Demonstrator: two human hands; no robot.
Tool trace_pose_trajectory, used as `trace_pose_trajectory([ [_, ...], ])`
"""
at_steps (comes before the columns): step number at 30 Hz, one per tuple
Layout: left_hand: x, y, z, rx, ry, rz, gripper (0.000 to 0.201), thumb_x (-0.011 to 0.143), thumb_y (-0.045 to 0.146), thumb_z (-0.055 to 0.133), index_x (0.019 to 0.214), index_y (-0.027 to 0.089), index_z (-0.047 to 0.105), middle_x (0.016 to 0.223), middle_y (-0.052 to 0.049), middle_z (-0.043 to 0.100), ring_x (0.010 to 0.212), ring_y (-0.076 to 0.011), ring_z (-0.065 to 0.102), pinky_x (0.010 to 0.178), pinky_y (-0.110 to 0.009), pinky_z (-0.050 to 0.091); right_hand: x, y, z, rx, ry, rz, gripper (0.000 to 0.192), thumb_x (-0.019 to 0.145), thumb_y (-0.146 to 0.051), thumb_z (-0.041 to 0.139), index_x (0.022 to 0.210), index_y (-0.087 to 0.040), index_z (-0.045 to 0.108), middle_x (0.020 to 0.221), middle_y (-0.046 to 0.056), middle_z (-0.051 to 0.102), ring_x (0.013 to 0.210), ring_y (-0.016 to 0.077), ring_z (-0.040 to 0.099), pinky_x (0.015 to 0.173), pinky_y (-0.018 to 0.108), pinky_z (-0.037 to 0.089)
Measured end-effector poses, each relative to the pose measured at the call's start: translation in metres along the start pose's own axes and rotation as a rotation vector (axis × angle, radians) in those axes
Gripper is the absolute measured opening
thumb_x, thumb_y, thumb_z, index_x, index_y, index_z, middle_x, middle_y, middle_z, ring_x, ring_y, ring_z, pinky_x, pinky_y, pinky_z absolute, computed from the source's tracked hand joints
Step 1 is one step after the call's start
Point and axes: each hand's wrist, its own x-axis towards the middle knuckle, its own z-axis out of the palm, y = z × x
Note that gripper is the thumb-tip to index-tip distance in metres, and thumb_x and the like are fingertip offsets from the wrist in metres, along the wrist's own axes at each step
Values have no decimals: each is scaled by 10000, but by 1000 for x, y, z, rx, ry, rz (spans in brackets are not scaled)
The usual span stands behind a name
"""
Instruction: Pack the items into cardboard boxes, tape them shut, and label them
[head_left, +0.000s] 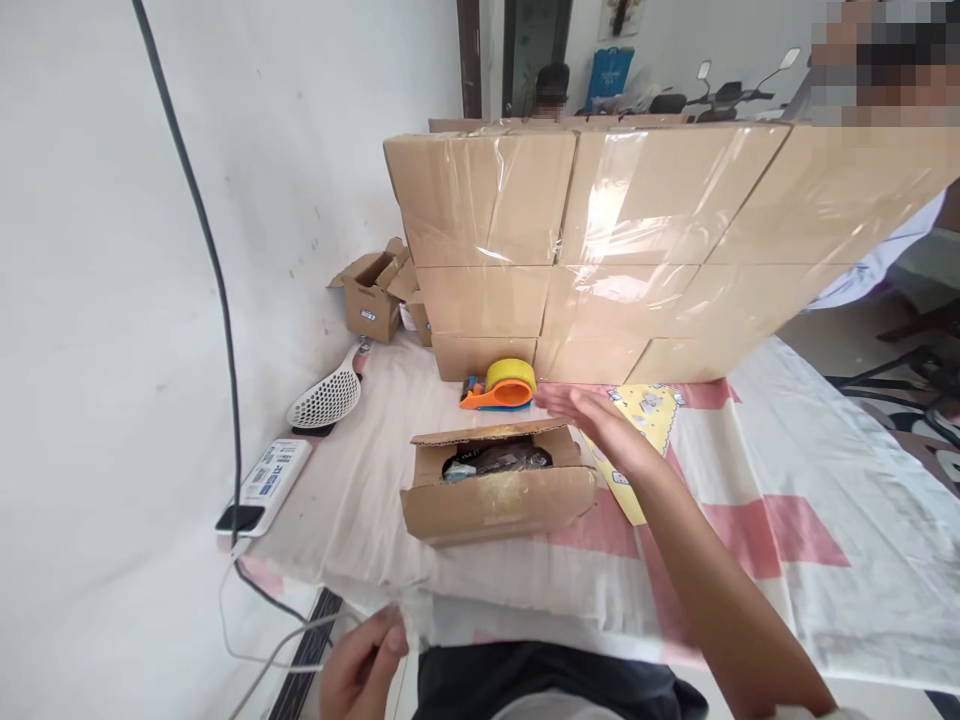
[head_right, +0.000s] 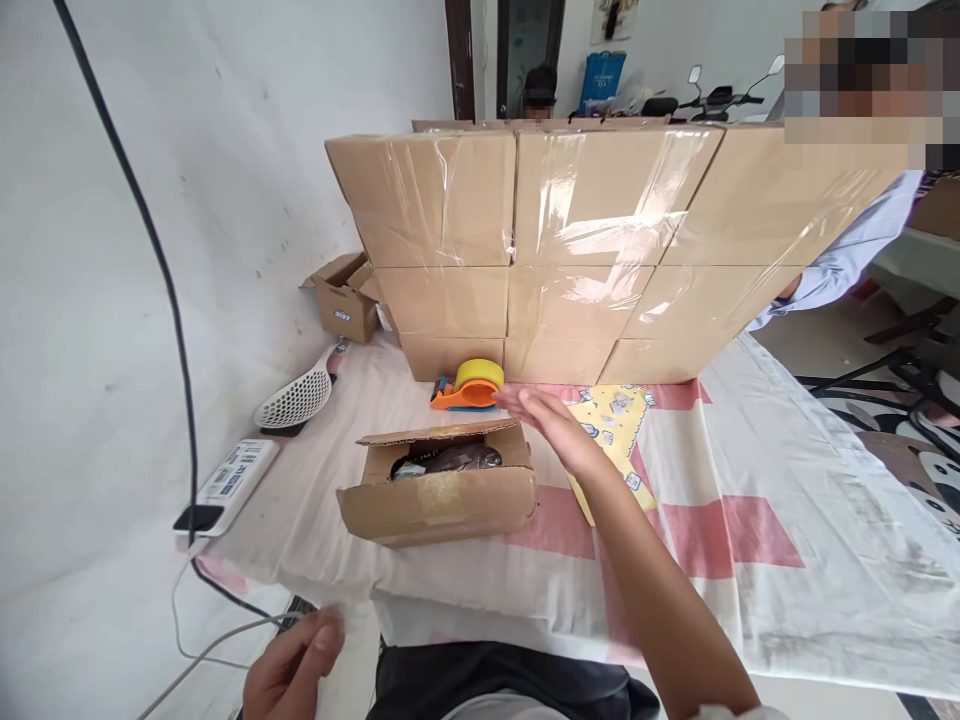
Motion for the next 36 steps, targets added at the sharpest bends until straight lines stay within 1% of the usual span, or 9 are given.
trace_pose_trajectory([
  [3,13,30,7,-47,-43,166,416,916,506,662,659,181,695,652,-35,680,582,-160,612,569,-248,535,-50,-23,8,-233,264,-316,239,970,-445,634,1083,-286,771,1153,53,752,1119,215,669,1049,386,488],
  [6,31,63,16,-126,-210,449,367,969,366,618,653,182,647,598,-16,624,549,-132,578,548,-229,493,-94,-30,24,-277,238,-430,155,978,-350,628,997,-287,769,921,40,742,885,201,674,803,337,540],
  [9,42,86,25,-157,-372,653,340,1006,302,552,695,187,623,549,-1,554,519,-120,526,538,-234,451,-124,-21,41,-306,111,-297,199,983,-364,614,1107,-291,751,978,56,751,769,183,649,687,325,516],
  [14,33,93,33,-149,-565,721,335,1046,292,457,738,195,545,563,9,514,545,-118,493,572,-248,415,-139,7,64,-31,-116,229,472,984,-584,532,1280,-240,661,1119,119,760,535,118,598,486,281,401],
  [17,23,88,37,-98,-593,728,308,1039,282,473,749,196,534,576,11,512,559,-118,497,578,-248,403,-131,11,74,223,-137,259,535,922,-599,619,1295,-216,595,949,93,775,380,53,436,403,234,269],
  [20,18,87,41,-61,-543,712,281,1023,229,489,747,198,533,566,19,499,545,-114,479,553,-237,380,-120,1,79,258,-42,115,531,861,-449,762,1311,-260,552,841,15,742,413,32,337,416,209,255],
  [24,21,93,45,-73,-442,694,240,985,148,510,752,198,534,567,28,498,534,-109,465,533,-224,365,-109,-16,75,181,-141,44,464,811,-366,822,1213,-252,621,825,7,701,569,74,464,525,220,356],
  [29,30,102,48,-25,-375,662,263,964,134,534,706,185,543,565,36,462,509,-90,444,500,-203,345,-109,-27,60,8,-269,86,411,789,-363,829,1153,-248,676,878,5,635,661,97,503,594,244,414],
  [36,34,107,57,-5,-382,634,322,978,175,536,659,171,578,568,12,535,516,-94,493,512,-199,388,-116,-32,46,-69,-236,29,282,907,-295,694,1184,-293,643,991,20,603,934,184,669,819,337,537],
])
